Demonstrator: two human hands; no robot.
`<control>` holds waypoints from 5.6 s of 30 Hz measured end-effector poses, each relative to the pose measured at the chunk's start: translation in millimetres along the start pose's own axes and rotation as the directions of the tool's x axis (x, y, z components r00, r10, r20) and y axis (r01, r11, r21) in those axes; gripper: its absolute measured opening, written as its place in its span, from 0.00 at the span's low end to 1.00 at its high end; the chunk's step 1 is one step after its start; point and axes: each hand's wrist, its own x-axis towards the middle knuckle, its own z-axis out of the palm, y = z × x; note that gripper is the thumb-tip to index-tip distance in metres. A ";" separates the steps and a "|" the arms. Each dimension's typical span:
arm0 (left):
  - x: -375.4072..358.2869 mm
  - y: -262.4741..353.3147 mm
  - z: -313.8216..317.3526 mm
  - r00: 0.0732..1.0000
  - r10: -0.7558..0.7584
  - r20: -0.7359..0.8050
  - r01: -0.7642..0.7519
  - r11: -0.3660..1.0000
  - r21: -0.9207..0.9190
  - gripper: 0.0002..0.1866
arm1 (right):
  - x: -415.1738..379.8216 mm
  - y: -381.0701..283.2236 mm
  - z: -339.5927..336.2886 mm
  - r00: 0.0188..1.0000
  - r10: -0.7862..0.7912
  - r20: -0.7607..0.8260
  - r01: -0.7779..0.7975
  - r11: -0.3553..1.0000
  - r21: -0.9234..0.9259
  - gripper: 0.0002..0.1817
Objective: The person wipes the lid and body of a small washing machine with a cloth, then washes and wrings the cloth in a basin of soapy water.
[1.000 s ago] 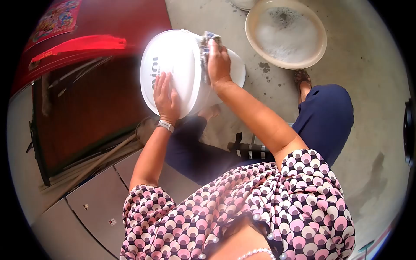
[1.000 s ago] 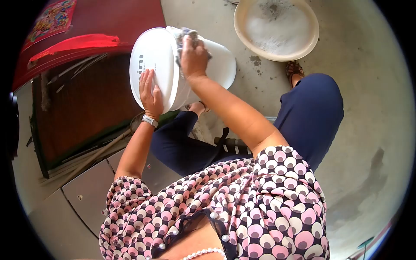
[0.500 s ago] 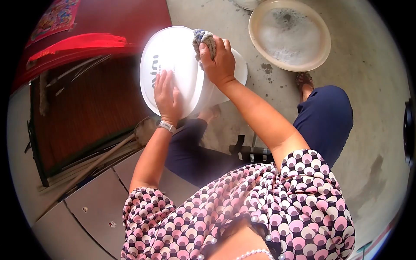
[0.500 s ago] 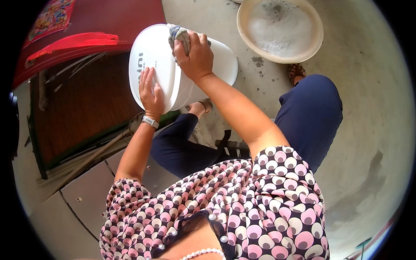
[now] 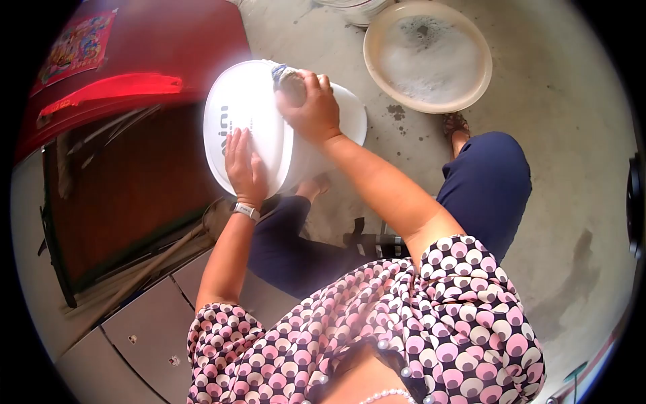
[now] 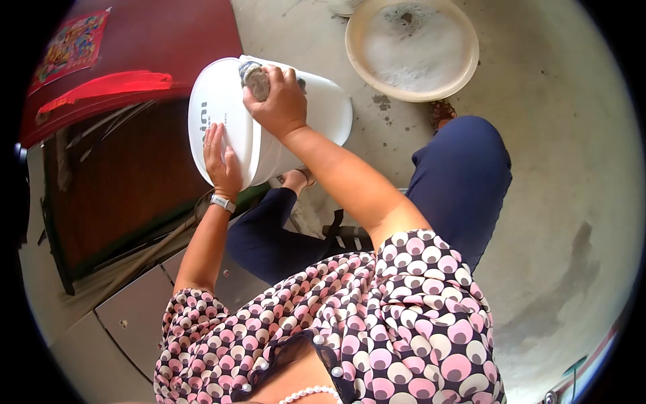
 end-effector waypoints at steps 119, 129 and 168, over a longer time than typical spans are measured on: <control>-53.2 -75.9 83.4 0.882 -0.326 -0.341 0.405 0.894 0.193 0.23 | 20.0 6.7 -26.0 0.803 0.390 0.451 -0.232 0.901 -0.366 0.33; -53.6 -75.9 84.9 0.888 -0.305 -0.344 0.393 0.892 0.223 0.22 | 19.1 2.2 -29.5 0.807 0.386 0.446 -0.223 0.900 -0.375 0.31; -46.8 -56.0 79.7 0.846 -0.327 -0.422 0.400 0.912 0.094 0.21 | 18.7 7.5 -24.1 0.827 0.342 0.446 -0.184 0.914 -0.360 0.30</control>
